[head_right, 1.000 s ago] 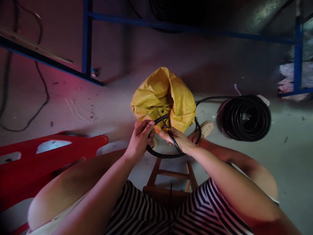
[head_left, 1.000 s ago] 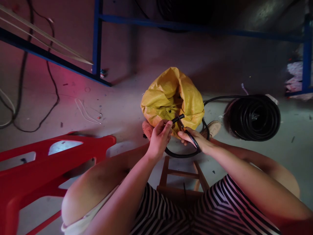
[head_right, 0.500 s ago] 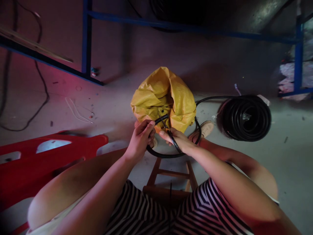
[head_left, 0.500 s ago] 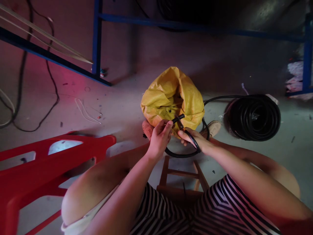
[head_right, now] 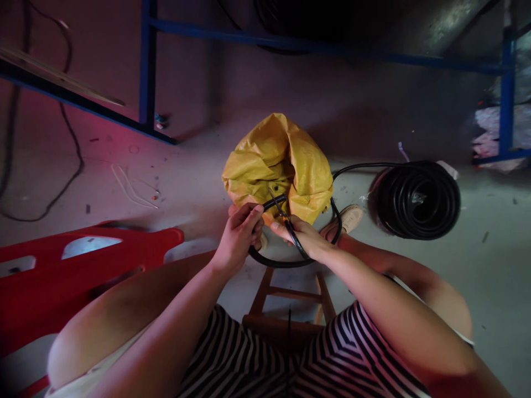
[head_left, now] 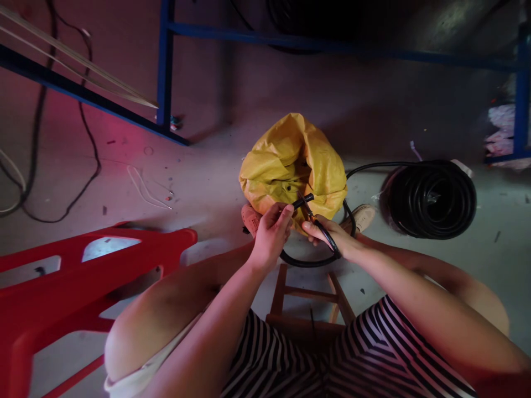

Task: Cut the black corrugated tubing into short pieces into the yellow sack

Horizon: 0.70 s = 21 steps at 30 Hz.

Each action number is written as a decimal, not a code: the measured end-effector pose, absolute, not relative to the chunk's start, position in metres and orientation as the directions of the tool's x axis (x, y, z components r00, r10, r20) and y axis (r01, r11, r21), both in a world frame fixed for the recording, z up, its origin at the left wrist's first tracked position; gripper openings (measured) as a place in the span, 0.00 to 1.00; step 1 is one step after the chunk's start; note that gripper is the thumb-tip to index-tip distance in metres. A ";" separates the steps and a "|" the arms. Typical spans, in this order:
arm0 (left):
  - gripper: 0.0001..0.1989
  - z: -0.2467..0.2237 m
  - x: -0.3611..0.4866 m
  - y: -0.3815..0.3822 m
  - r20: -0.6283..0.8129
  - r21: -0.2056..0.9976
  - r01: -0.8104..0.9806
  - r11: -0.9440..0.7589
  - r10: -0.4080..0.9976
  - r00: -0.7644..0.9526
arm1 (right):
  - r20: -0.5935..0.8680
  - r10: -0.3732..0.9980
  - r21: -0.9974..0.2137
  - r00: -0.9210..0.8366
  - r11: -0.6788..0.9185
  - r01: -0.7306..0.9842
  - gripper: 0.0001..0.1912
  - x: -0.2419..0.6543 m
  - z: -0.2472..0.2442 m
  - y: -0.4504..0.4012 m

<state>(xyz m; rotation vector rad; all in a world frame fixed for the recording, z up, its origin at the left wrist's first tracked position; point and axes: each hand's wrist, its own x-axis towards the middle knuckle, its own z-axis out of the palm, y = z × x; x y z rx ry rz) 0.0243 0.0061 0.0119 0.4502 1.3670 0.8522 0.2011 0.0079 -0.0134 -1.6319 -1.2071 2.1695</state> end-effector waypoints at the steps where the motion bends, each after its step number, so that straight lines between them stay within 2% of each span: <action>1: 0.20 0.012 0.024 0.006 -0.665 0.724 -0.266 0.637 0.746 -0.023 | -0.728 0.568 -0.682 -0.384 -0.655 0.323 0.32 0.201 -0.013 0.008; 14: 0.20 0.011 0.025 0.007 -0.657 0.734 -0.259 0.628 0.753 -0.033 | -0.719 0.567 -0.693 -0.402 -0.630 0.351 0.32 0.200 -0.012 0.007; 21: 0.20 0.012 0.025 0.006 -0.656 0.733 -0.267 0.625 0.754 -0.037 | -0.727 0.566 -0.680 -0.389 -0.671 0.294 0.34 0.199 -0.009 0.009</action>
